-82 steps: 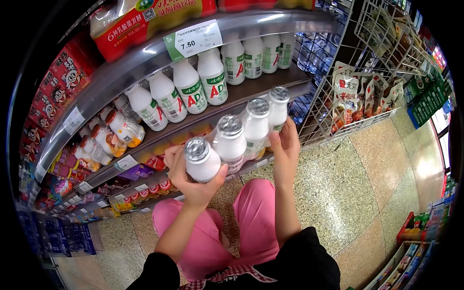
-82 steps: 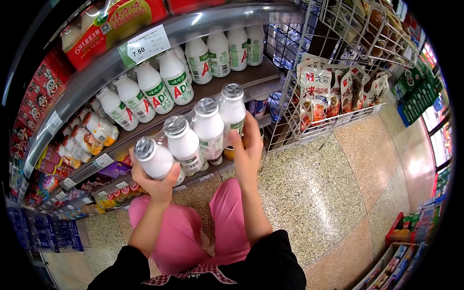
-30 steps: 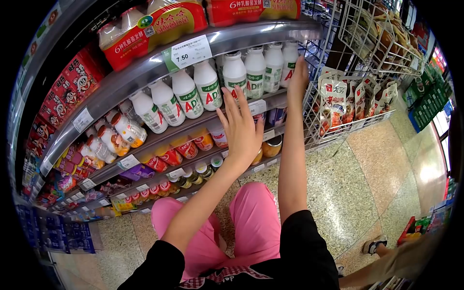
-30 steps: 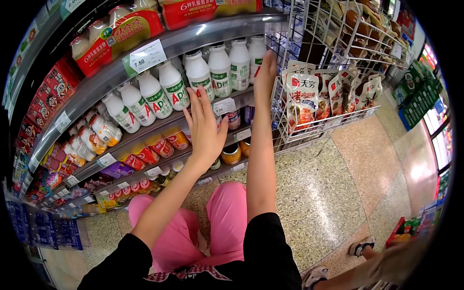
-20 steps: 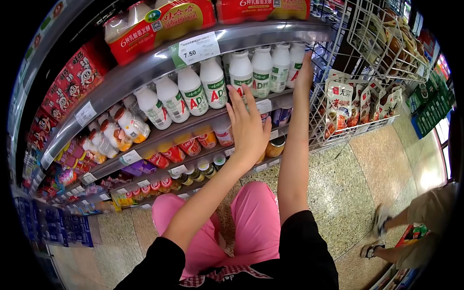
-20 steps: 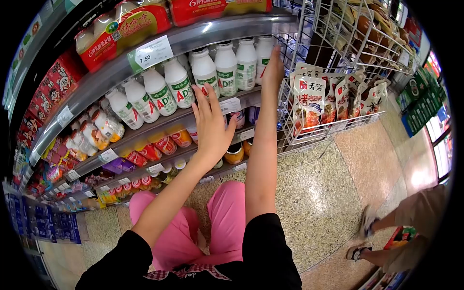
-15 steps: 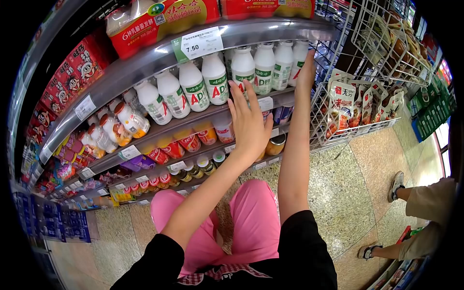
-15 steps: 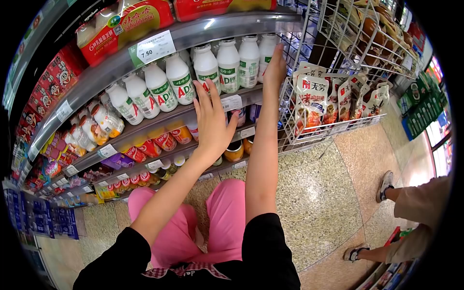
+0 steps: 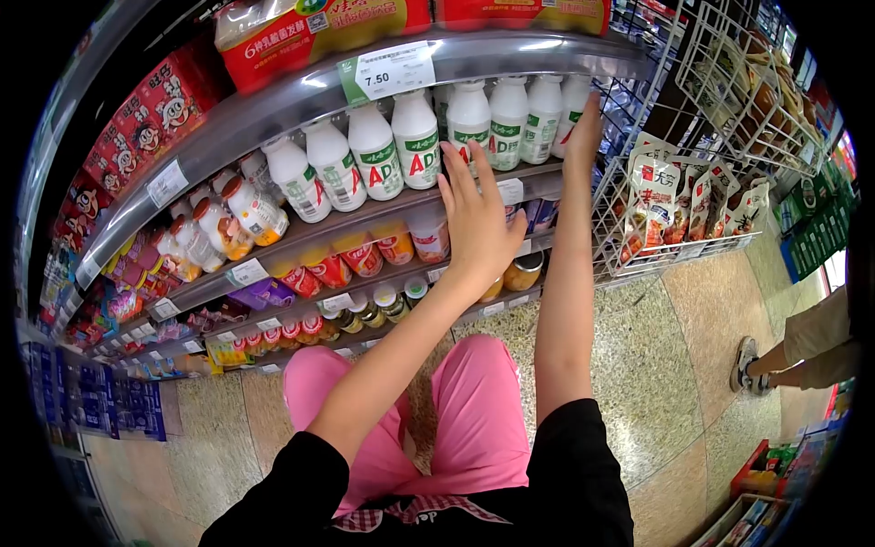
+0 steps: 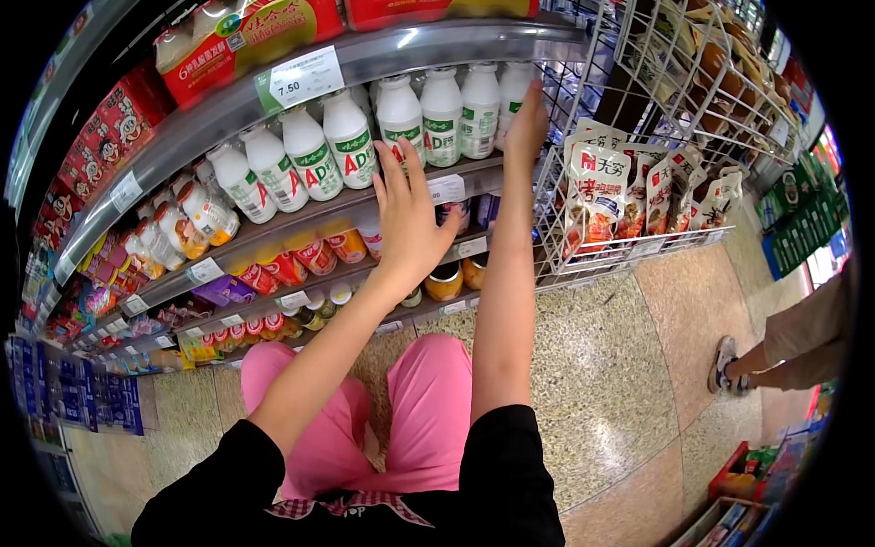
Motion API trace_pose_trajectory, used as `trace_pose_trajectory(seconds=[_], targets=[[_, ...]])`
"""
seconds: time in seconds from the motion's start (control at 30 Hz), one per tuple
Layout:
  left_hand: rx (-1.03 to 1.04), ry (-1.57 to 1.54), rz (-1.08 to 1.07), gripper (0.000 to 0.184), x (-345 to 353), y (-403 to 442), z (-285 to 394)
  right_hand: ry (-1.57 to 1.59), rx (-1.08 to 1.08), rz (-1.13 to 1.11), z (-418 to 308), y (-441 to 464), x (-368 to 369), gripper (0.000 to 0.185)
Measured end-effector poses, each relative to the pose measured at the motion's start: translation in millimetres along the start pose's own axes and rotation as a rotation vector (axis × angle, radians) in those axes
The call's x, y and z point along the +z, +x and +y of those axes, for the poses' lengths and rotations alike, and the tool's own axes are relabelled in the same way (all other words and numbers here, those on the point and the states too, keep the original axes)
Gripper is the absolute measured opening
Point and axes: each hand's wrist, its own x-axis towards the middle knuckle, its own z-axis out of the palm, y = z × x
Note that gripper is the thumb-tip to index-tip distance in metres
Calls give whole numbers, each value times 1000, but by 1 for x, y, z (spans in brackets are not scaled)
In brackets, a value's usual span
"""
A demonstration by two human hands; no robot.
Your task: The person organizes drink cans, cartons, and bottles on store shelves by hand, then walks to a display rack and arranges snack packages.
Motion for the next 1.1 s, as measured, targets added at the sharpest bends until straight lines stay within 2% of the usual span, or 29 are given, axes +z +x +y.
trace_pose_trajectory(seconds=[0.1,0.2,0.27,0.3,0.33,0.4,0.47,0.6,0.73,0.87,1.1], targets=[[-3,-8,-4,103,-5,-1,-1,24,-30,10,11,3,-3,63],[16,-223,4,93,-31,-12,-6,-49,-315,80,-27,-39,-1,50],[116,-239,160,76,-57,-27,-21,-182,-519,178,-42,-70,2,50],[133,-142,238,72,-73,-36,-29,-158,-509,123,-53,-94,3,51],[72,-92,340,69,-88,-46,-34,-132,-497,64,-63,-120,4,51],[-27,-86,480,67,-104,-62,-60,-141,-628,-9,-77,-170,10,52],[-109,-103,542,67,-112,-71,-83,-77,-649,-152,-75,-206,18,52],[-184,-62,488,70,-114,-72,-113,-70,-525,-326,-75,-237,42,53],[-143,58,461,84,-112,-70,-120,-129,-474,-342,-71,-243,55,53],[-217,22,408,93,-114,-66,-115,-169,-453,-376,-68,-246,58,57],[-218,-49,414,93,-116,-68,-120,-133,-391,-377,-67,-244,61,61]])
